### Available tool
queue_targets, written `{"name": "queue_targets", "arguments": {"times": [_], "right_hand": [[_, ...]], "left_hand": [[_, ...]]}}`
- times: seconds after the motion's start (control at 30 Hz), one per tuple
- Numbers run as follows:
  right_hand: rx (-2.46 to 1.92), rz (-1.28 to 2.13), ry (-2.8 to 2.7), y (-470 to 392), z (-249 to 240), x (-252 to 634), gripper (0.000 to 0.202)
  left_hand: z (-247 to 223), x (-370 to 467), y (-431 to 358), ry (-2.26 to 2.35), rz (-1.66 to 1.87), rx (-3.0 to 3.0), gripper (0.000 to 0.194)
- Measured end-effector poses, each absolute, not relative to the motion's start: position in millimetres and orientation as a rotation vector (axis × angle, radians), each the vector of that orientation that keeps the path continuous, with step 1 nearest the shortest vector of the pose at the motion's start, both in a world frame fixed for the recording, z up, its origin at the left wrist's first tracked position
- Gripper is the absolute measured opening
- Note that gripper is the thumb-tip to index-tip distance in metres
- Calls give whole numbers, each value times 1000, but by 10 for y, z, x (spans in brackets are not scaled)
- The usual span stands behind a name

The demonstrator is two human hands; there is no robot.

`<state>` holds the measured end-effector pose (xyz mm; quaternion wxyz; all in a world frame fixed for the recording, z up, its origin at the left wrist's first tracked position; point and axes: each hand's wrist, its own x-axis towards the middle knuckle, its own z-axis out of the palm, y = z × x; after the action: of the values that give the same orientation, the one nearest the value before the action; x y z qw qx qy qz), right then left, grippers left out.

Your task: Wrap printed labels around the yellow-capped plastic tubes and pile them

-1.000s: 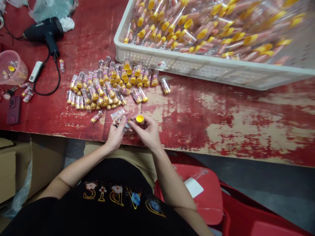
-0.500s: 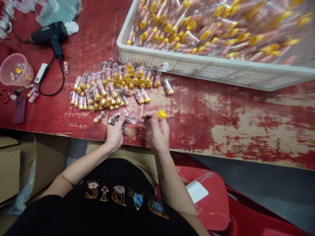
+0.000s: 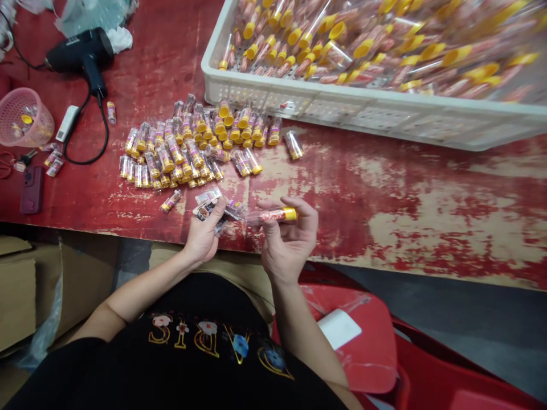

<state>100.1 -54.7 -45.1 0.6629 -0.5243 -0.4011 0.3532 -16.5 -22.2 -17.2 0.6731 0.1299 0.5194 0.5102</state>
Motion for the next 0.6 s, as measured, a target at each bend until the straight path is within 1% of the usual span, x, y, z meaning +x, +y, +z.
{"name": "queue_targets", "arguments": {"times": [0.17,0.3,0.43,0.6], "right_hand": [[-1223,672,-852,-607,-462,1003,32],[-1276,626,-937,-724,-458,1044,29],[-1278,600,-1150,-837,-465,1145,39],[-1263,384,-1363,-873,-452,1225,51]], "left_hand": [[-173,-173,-247,1152,1150,330,48],[-166,-194,-271,1112,1142,427,48],[-146,-219,-277,1129,1114,516,46],[-126,-243,-262,1117,1064,583,45]]}}
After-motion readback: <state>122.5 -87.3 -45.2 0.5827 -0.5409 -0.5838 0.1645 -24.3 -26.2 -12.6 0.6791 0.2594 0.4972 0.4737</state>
